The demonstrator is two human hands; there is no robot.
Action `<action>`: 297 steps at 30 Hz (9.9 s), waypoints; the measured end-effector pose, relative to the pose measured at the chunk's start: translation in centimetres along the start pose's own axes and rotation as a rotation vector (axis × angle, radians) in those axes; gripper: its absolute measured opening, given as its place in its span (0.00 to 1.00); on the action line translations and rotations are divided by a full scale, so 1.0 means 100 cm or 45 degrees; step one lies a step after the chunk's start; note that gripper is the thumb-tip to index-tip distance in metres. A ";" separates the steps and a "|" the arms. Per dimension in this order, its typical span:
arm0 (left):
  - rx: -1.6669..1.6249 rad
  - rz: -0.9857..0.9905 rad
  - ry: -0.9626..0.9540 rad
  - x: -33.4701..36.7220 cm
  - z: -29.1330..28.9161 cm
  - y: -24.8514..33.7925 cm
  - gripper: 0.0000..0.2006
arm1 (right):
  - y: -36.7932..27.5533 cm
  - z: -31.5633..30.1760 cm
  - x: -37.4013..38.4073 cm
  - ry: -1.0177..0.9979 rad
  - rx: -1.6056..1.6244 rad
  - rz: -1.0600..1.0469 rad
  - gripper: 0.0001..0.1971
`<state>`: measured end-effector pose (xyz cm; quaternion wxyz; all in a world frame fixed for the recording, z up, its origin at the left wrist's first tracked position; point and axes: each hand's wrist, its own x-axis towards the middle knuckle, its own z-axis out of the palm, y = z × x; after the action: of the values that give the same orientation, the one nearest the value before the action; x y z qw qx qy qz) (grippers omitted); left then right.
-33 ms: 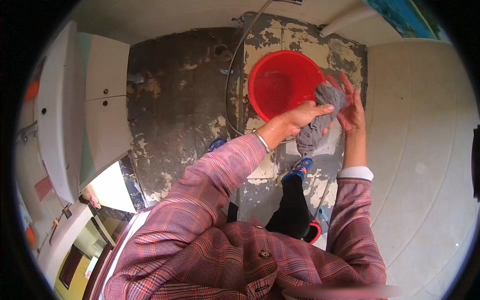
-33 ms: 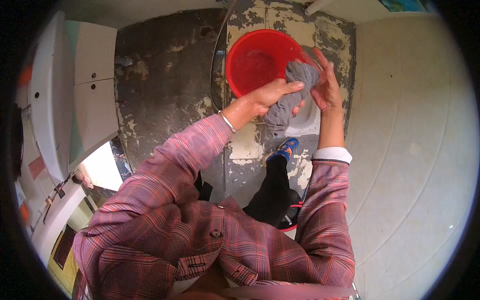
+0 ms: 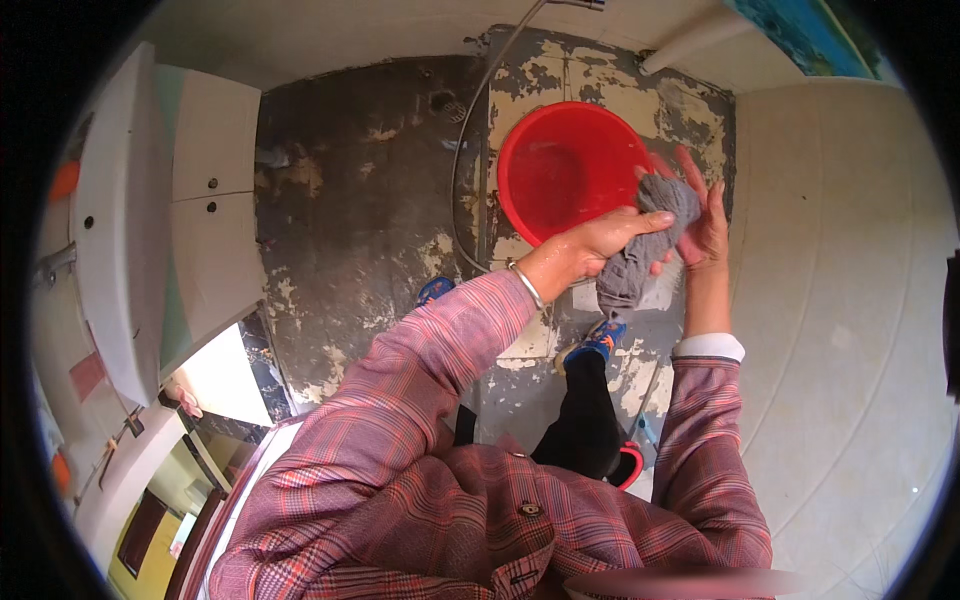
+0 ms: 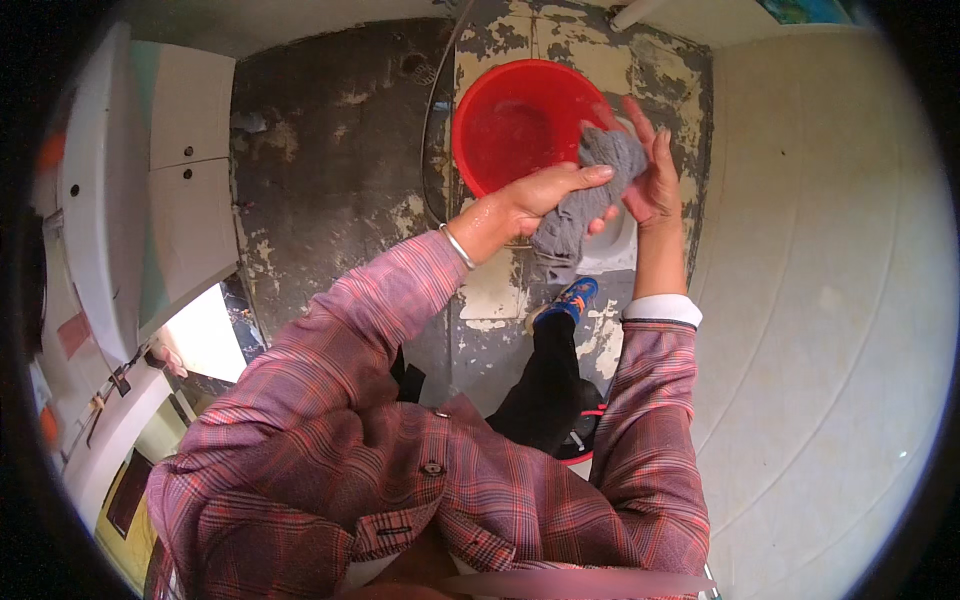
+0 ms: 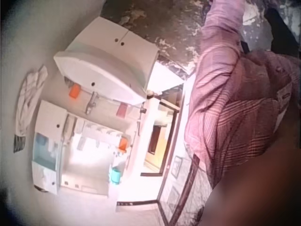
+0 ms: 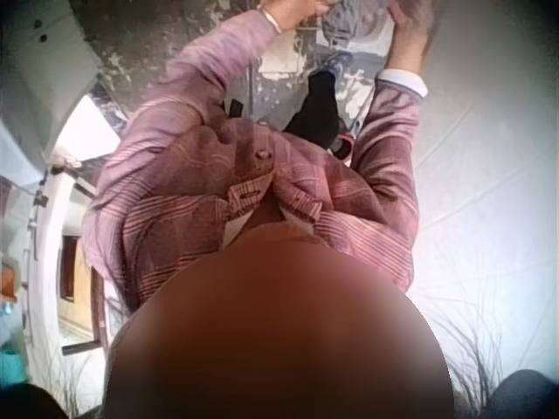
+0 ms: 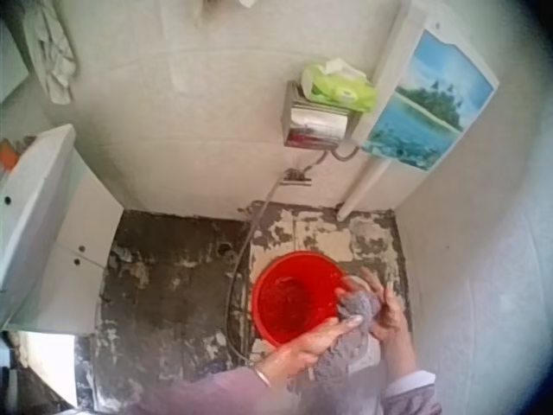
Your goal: The person washes a gray cloth by hand in a red bucket using a handheld shower head to rinse and agitate the fabric. They repeatedly submerge, squeeze, and rinse the cloth, then wring it out and place it in the bucket. Finally, they retrieve a mop and dip it into the bucket.
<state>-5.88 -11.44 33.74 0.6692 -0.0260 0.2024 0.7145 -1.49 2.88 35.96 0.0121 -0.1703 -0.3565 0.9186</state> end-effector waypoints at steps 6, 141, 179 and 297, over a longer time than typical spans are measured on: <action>0.259 0.133 -0.030 0.010 0.007 0.006 0.09 | -0.012 0.001 0.020 0.009 -0.445 0.007 0.15; 1.039 0.633 0.643 0.017 -0.085 0.032 0.16 | 0.206 -0.160 -0.015 1.674 -0.417 -0.594 0.30; 2.984 0.296 0.180 0.121 -0.163 0.007 0.21 | 0.306 -0.226 -0.095 1.964 0.153 0.353 0.21; 1.522 -0.534 1.046 0.036 -0.141 0.008 0.23 | 0.235 -0.010 -0.124 0.955 -0.681 -0.294 0.09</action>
<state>-10.34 -12.60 19.88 0.5622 0.0391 0.7794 0.2736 12.82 -15.73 23.54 0.1979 -0.4467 -0.5681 0.6622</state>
